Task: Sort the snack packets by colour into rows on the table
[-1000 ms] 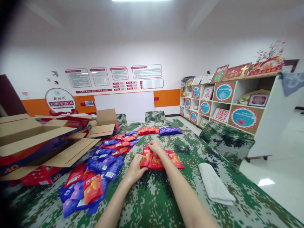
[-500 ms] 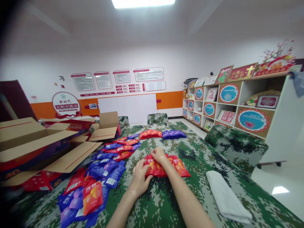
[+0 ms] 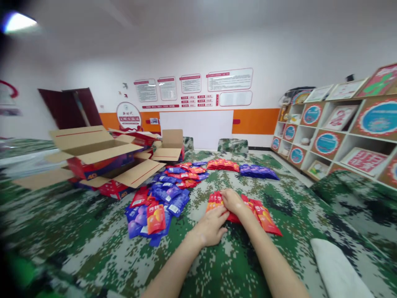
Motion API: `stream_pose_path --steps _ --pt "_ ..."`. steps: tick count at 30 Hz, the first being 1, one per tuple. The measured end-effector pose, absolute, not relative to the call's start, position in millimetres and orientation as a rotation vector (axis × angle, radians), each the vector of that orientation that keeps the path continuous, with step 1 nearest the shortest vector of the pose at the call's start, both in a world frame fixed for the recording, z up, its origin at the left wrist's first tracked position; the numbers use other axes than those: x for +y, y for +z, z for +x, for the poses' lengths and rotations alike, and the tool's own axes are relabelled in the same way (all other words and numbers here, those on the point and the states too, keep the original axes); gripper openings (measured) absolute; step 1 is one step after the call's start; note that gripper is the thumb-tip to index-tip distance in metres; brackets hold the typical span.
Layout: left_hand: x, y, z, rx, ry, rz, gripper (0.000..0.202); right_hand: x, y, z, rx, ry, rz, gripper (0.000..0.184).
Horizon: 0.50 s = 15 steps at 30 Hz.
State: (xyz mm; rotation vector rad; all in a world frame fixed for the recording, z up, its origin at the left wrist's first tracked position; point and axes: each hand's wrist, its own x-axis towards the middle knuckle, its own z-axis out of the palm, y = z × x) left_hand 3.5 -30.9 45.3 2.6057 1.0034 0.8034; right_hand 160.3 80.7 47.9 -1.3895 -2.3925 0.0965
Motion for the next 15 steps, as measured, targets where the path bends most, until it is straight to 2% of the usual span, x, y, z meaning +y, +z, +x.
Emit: stream_pose_path --steps 7,15 --pt "-25.9 39.6 1.1 1.026 0.768 2.626 0.048 92.3 34.5 166.6 -2.429 0.123 -1.369 0.040" --pt "-31.6 50.5 1.1 1.085 0.727 2.683 0.045 93.8 37.0 164.5 -2.419 0.148 -1.336 0.039"
